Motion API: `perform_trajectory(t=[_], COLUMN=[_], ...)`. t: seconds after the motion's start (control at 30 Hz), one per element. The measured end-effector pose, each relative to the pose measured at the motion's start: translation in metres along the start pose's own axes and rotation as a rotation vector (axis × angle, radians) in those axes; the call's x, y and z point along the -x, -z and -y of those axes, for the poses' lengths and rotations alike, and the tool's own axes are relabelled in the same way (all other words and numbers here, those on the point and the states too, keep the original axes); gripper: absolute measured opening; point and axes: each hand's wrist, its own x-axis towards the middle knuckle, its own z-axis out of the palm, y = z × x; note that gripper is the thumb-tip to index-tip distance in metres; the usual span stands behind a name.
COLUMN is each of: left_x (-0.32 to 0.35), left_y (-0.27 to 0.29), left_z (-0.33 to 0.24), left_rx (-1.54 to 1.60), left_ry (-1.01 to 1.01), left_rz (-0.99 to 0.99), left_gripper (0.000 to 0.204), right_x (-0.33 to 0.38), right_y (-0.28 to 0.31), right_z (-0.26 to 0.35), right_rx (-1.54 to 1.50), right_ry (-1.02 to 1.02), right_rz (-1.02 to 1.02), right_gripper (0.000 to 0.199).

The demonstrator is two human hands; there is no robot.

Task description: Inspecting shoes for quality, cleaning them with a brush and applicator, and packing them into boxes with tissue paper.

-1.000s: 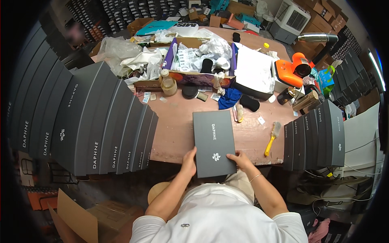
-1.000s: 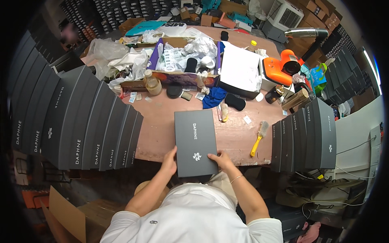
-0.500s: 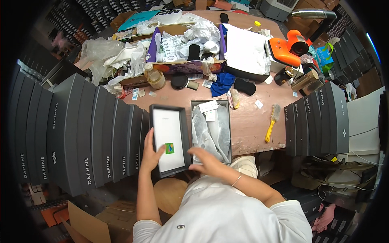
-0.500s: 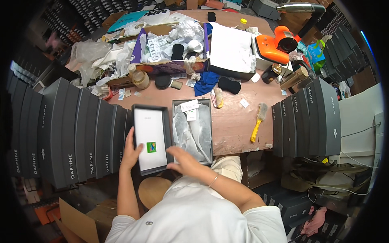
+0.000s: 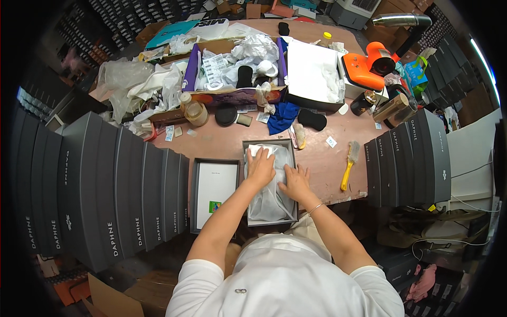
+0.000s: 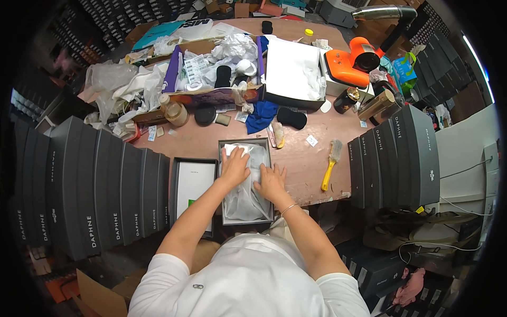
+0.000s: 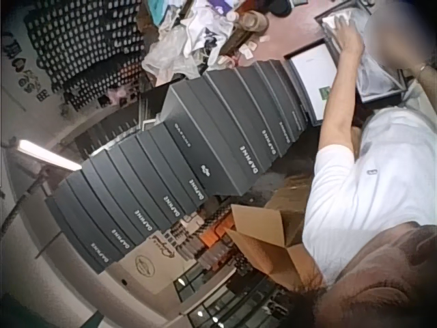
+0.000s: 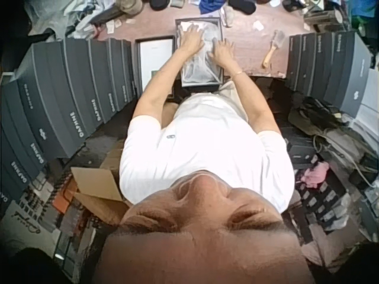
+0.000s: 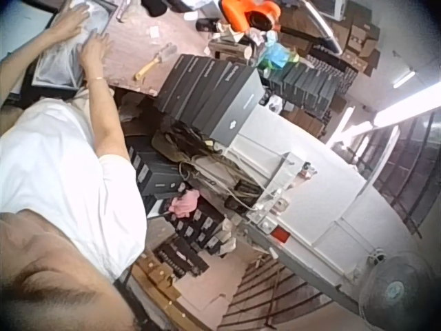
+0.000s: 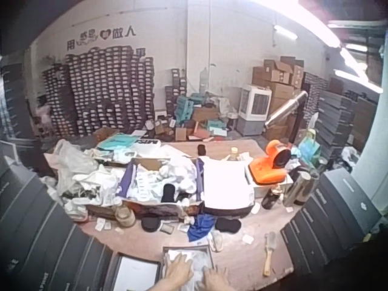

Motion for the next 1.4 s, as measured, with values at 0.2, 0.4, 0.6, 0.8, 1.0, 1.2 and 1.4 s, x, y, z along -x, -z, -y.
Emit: perform_trajectory(t=[0.2,0.4,0.6,0.8,1.0,1.2,1.4], left_x=[0.051,0.072,0.077,0.061,0.075,0.075,0.066], left_y=[-0.031,-0.026,-0.045,-0.043,-0.068,-0.064,-0.061], left_z=[0.0,-0.007,-0.013,-0.029,-0.025,-0.024,-0.025], left_rx=[-0.12,-0.214,-0.494,-0.473,-0.599,-0.539,-0.504], left_ry=[-0.186,-0.229,-0.221,-0.208,-0.221,-0.213,-0.203], left_rz=[0.02,-0.051,0.165,0.336,0.313,0.414,0.408], left_gripper=[0.048,0.056,0.041,0.032,0.034,0.035,0.033], right_x=[-0.03,-0.028,-0.058,-0.057,-0.067,-0.044,-0.053], right_y=[-0.013,0.006,0.052,-0.006,-0.019,0.04,0.112], right_z=[0.003,0.008,-0.005,0.003,0.012,0.051,0.055], right_rx=[0.024,0.118,0.122,0.043,-0.013,0.235,0.342], right_ry=[-0.006,0.154,0.23,0.233,0.222,0.299,0.301], right_rz=[0.007,-0.234,-0.079,-0.007,0.068,-0.036,-0.296], right_gripper=[0.037,0.015,0.009,0.047,0.081,0.093,0.067])
